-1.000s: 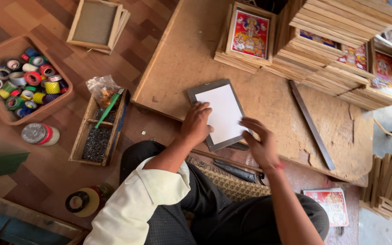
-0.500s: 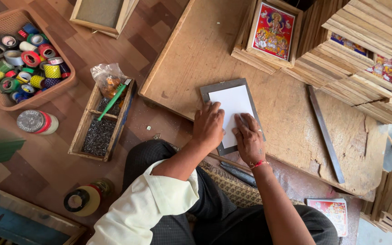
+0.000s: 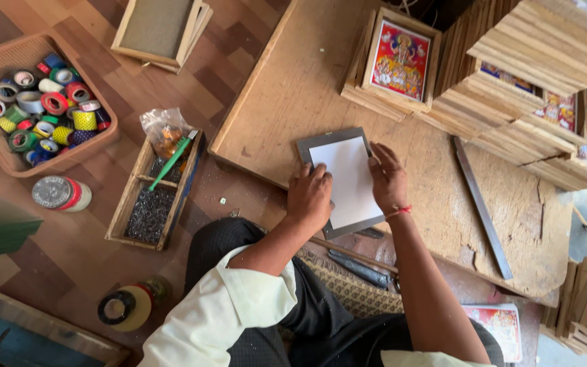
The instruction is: The person sits on the floor and assembles small wooden picture frames. They place a white backing sheet into a frame, add a printed image, and then place a wooden frame piece on top, pressing it into place. This process is repeated for multiple frames.
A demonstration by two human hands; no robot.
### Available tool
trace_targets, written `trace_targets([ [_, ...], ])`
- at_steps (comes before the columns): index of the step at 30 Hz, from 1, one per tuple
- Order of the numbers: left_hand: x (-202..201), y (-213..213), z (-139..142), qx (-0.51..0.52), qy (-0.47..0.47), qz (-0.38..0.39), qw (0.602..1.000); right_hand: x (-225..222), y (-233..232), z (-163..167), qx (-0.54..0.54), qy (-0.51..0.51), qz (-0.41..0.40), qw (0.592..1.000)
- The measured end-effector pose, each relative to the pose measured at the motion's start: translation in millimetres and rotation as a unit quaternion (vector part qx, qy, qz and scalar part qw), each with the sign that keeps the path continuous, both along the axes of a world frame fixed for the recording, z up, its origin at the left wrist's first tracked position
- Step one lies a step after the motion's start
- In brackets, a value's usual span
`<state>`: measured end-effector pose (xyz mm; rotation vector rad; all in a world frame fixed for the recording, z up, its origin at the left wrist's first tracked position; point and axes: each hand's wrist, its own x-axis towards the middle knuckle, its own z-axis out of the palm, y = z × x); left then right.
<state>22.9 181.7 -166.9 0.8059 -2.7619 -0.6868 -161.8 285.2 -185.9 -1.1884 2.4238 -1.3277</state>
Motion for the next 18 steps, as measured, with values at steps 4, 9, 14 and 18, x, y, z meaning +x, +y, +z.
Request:
trace_targets([
  [4,-2.1,-3.3,0.9,0.014,-0.004,-0.002,1.0,-1.0,-26.1,-2.4,0.02,0.116,0.03,0.993],
  [9,-6.7,-5.7,-0.8,0.014,-0.046,-0.014,0.999,9.3,-33.2,-6.6,0.061,0.129,0.013,0.99],
  [14,-2.3,2.1,1.3,-0.059,-0.067,-0.012,0.996,9.0,-37.9,-13.5,0.078,0.145,0.007,0.986],
  [18,5.7,7.6,5.7,-0.034,-0.046,-0.008,0.998,0.1,-33.1,-9.8,0.027,0.105,0.033,0.994],
])
